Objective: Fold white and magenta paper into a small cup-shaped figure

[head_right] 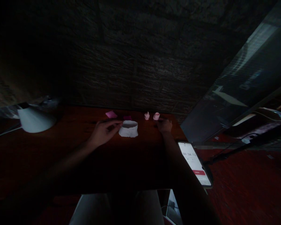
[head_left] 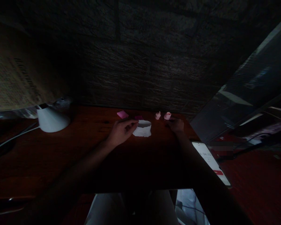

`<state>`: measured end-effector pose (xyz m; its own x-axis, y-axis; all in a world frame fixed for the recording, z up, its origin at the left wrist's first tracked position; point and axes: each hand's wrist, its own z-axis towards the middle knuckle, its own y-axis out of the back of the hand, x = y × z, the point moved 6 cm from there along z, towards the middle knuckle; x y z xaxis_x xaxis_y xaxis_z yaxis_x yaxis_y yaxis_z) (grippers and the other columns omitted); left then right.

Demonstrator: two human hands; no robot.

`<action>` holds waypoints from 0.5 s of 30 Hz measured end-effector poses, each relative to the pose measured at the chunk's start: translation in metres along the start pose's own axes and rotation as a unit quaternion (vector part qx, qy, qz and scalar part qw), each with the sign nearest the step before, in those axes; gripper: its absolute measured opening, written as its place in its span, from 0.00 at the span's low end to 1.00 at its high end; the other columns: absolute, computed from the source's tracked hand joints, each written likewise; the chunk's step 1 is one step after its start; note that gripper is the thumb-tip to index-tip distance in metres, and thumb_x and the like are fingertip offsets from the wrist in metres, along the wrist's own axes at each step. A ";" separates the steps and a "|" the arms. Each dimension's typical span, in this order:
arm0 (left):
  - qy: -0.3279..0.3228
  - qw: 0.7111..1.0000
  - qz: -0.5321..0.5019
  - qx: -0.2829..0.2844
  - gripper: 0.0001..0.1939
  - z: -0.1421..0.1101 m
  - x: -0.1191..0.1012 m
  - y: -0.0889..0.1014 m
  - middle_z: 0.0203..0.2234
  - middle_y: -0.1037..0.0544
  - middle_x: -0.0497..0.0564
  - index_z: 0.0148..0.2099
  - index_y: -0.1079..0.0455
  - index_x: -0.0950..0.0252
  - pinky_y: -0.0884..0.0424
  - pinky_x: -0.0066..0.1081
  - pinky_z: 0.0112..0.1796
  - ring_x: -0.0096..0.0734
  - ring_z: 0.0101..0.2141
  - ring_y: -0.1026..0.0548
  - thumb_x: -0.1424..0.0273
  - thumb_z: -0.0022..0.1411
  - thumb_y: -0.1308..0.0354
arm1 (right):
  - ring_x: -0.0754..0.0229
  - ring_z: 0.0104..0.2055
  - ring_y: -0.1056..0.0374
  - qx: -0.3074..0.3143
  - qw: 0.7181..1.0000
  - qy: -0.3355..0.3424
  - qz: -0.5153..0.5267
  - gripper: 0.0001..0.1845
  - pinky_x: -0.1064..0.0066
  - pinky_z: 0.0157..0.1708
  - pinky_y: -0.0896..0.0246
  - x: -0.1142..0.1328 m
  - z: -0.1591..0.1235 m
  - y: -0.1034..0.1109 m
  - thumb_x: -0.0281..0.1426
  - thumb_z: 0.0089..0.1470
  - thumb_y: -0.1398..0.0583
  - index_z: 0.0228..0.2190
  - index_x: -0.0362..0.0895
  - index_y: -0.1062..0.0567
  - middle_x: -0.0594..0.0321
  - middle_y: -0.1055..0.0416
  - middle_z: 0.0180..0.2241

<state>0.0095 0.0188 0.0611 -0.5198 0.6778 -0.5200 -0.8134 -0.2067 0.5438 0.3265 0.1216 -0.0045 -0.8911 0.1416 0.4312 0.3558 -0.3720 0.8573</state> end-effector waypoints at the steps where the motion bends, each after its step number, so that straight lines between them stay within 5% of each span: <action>1: 0.000 1.000 0.001 0.002 0.11 0.000 0.000 0.000 0.30 0.18 0.51 0.45 0.22 0.66 0.28 0.24 0.28 0.25 0.25 0.23 0.68 0.68 0.44 | 0.49 0.43 0.22 -0.001 1.000 0.000 0.000 0.16 0.61 0.47 0.31 -0.001 0.000 0.000 0.43 0.52 0.35 0.39 0.48 0.15 0.57 0.17 0.37; 7: -0.004 1.000 0.005 -0.005 0.11 0.000 0.000 0.000 0.29 0.18 0.51 0.44 0.21 0.65 0.28 0.24 0.27 0.26 0.25 0.23 0.68 0.68 0.44 | 0.44 0.45 0.23 0.009 1.000 0.009 0.007 0.18 0.56 0.48 0.31 -0.001 0.000 0.001 0.45 0.51 0.35 0.39 0.48 0.15 0.54 0.17 0.39; 12: -0.010 1.000 0.007 -0.003 0.11 0.000 0.000 0.001 0.30 0.17 0.52 0.45 0.22 0.66 0.28 0.24 0.28 0.26 0.25 0.22 0.68 0.67 0.43 | 0.51 0.42 0.22 0.039 0.998 0.028 0.044 0.13 0.64 0.44 0.30 -0.007 0.001 0.002 0.41 0.51 0.34 0.38 0.51 0.17 0.62 0.17 0.37; 15: -0.011 1.000 0.011 -0.002 0.11 -0.001 0.000 0.000 0.32 0.16 0.53 0.45 0.22 0.66 0.28 0.24 0.28 0.26 0.26 0.22 0.68 0.67 0.43 | 0.52 0.43 0.22 0.050 0.993 0.045 0.101 0.19 0.65 0.43 0.29 -0.013 0.002 0.000 0.38 0.49 0.34 0.45 0.49 0.20 0.62 0.18 0.40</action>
<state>0.0090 0.0186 0.0605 -0.5318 0.6884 -0.4932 -0.8026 -0.2240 0.5528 0.3383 0.1216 -0.0097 -0.8185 -0.0105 0.5744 0.5522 -0.2901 0.7816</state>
